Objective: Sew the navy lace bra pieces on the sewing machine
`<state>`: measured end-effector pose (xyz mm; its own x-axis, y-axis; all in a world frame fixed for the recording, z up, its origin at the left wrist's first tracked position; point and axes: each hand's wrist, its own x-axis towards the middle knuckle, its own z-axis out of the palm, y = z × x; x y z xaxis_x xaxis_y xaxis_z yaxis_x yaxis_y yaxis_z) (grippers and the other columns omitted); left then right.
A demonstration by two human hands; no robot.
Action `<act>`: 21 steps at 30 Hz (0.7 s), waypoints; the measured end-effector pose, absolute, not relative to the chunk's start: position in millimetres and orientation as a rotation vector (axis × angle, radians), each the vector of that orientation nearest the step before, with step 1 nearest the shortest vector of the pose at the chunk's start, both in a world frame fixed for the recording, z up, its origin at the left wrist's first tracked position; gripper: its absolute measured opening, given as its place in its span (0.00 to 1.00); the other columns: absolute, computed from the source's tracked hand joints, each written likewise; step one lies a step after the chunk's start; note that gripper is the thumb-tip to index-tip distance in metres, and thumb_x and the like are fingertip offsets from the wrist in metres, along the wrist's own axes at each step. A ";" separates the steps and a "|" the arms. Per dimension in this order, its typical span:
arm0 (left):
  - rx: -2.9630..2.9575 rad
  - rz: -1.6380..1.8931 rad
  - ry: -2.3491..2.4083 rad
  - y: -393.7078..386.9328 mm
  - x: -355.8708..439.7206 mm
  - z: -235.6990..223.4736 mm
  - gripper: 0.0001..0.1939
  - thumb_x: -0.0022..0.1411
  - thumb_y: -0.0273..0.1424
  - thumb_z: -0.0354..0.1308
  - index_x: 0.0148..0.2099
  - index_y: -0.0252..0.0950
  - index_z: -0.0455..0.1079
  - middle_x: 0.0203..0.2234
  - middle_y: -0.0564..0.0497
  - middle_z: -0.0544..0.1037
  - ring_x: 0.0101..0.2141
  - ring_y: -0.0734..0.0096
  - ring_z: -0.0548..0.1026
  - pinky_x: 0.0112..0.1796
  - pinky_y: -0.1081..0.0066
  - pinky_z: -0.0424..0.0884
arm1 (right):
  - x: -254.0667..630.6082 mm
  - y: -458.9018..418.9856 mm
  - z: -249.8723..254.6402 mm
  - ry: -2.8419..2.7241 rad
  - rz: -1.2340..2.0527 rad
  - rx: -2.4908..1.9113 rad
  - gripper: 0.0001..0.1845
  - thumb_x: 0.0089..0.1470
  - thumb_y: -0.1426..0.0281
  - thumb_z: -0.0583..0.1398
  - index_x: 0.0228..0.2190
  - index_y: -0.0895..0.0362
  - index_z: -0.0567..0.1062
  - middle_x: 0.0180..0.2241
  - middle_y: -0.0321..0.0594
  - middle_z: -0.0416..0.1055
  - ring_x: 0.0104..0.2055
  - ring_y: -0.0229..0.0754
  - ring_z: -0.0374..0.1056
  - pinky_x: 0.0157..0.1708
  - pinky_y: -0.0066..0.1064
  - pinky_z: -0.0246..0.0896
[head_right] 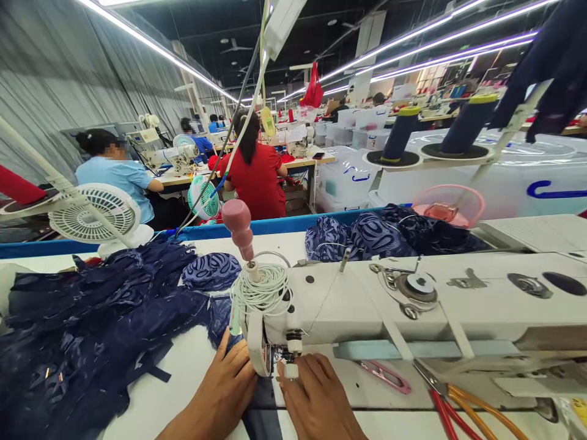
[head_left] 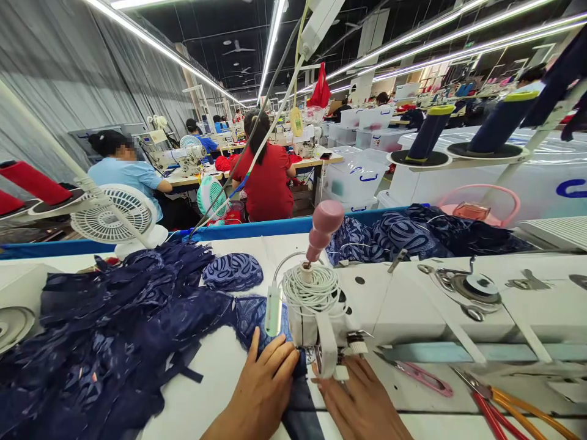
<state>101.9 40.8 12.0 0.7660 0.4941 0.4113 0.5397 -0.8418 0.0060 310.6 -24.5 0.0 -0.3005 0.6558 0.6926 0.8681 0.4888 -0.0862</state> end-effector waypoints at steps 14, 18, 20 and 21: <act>-3.099 -0.535 -0.991 47.8 99.1 6.7 0.24 0.64 0.21 0.49 0.61 0.40 0.62 0.49 0.46 0.77 0.51 0.55 0.74 0.56 0.36 0.64 | 309.4 -27.6 -5.5 -2.082 -0.204 -1.127 0.07 0.63 0.69 0.56 0.40 0.52 0.75 0.36 0.34 0.79 0.32 0.38 0.72 0.47 0.35 0.58; -3.132 -0.480 -1.092 49.5 99.3 11.4 0.24 0.65 0.21 0.49 0.61 0.41 0.62 0.47 0.47 0.77 0.48 0.57 0.75 0.56 0.36 0.63 | 307.5 -31.1 1.3 -2.062 -0.159 -1.158 0.09 0.65 0.67 0.55 0.42 0.51 0.76 0.39 0.34 0.79 0.35 0.39 0.72 0.51 0.35 0.56; -3.143 -0.463 -1.126 50.5 101.9 15.2 0.23 0.65 0.21 0.48 0.61 0.42 0.63 0.48 0.46 0.76 0.49 0.58 0.75 0.57 0.36 0.62 | 308.0 -34.5 4.6 -2.065 -0.129 -1.179 0.10 0.66 0.66 0.55 0.44 0.51 0.76 0.41 0.34 0.79 0.38 0.39 0.72 0.54 0.35 0.54; -3.147 -0.451 -1.133 51.1 103.7 17.0 0.23 0.65 0.21 0.48 0.61 0.42 0.63 0.49 0.46 0.76 0.49 0.58 0.74 0.57 0.36 0.61 | 308.8 -36.3 5.5 -2.077 -0.115 -1.185 0.11 0.66 0.66 0.55 0.45 0.51 0.76 0.42 0.34 0.79 0.39 0.39 0.72 0.55 0.35 0.53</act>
<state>103.7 51.1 17.0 0.7424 0.6485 0.1682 0.5866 -0.7505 0.3044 308.8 -36.3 5.5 -0.3086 0.7118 0.6309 0.7773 0.5710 -0.2640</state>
